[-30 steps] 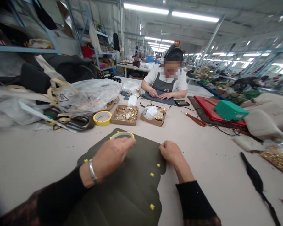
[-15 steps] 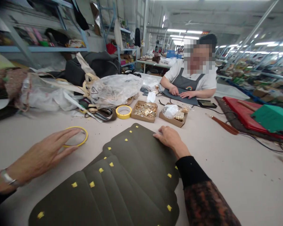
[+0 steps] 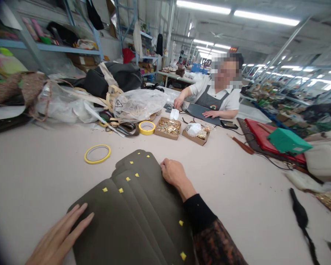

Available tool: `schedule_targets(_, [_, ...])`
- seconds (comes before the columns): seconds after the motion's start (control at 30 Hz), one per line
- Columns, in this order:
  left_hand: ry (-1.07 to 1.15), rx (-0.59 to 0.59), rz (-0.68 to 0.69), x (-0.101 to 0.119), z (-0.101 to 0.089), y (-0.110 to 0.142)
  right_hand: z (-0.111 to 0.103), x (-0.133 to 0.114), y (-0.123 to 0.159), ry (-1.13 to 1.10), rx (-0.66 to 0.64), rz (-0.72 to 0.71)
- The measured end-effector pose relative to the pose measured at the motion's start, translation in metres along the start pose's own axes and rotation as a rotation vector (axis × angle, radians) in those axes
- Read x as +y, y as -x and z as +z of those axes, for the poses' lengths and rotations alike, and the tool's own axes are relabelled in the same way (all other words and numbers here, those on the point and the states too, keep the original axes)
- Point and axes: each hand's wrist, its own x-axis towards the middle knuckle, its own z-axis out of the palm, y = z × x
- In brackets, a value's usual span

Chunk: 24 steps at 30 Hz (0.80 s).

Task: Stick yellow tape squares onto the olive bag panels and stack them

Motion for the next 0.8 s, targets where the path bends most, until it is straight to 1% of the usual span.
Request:
schedule_targets(0.13, [-0.006,-0.031,-0.010,0.009,-0.017,-0.008,0.010,-0.033,0.027,-0.096,-0.020,0.012])
schedule_targets(0.27, [0.037,-0.042,-0.053,0.015,-0.022,-0.012,0.013,-0.050,0.050,-0.171,-0.074,0.017])
schedule_targets(0.4, [0.109,-0.023,-0.073,0.015,-0.019,-0.013,0.005,-0.063,0.075,-0.257,-0.190,0.017])
schedule_targets(0.5, [0.149,0.012,-0.071,0.015,-0.020,-0.013,-0.004,-0.073,0.099,-0.339,-0.207,-0.032])
schedule_targets(0.57, [0.165,0.038,-0.077,0.016,-0.022,-0.014,-0.007,-0.080,0.114,-0.401,-0.198,-0.104])
schedule_targets(0.63, [0.173,0.060,-0.079,0.019,-0.024,-0.014,-0.006,-0.088,0.129,-0.412,-0.166,-0.133])
schedule_targets(0.73, [0.171,0.074,-0.064,0.022,-0.025,-0.013,-0.003,-0.105,0.148,-0.324,-0.076,-0.109])
schedule_targets(0.8, [0.161,0.093,-0.042,0.023,-0.028,-0.013,-0.006,-0.118,0.158,-0.223,-0.019,-0.122])
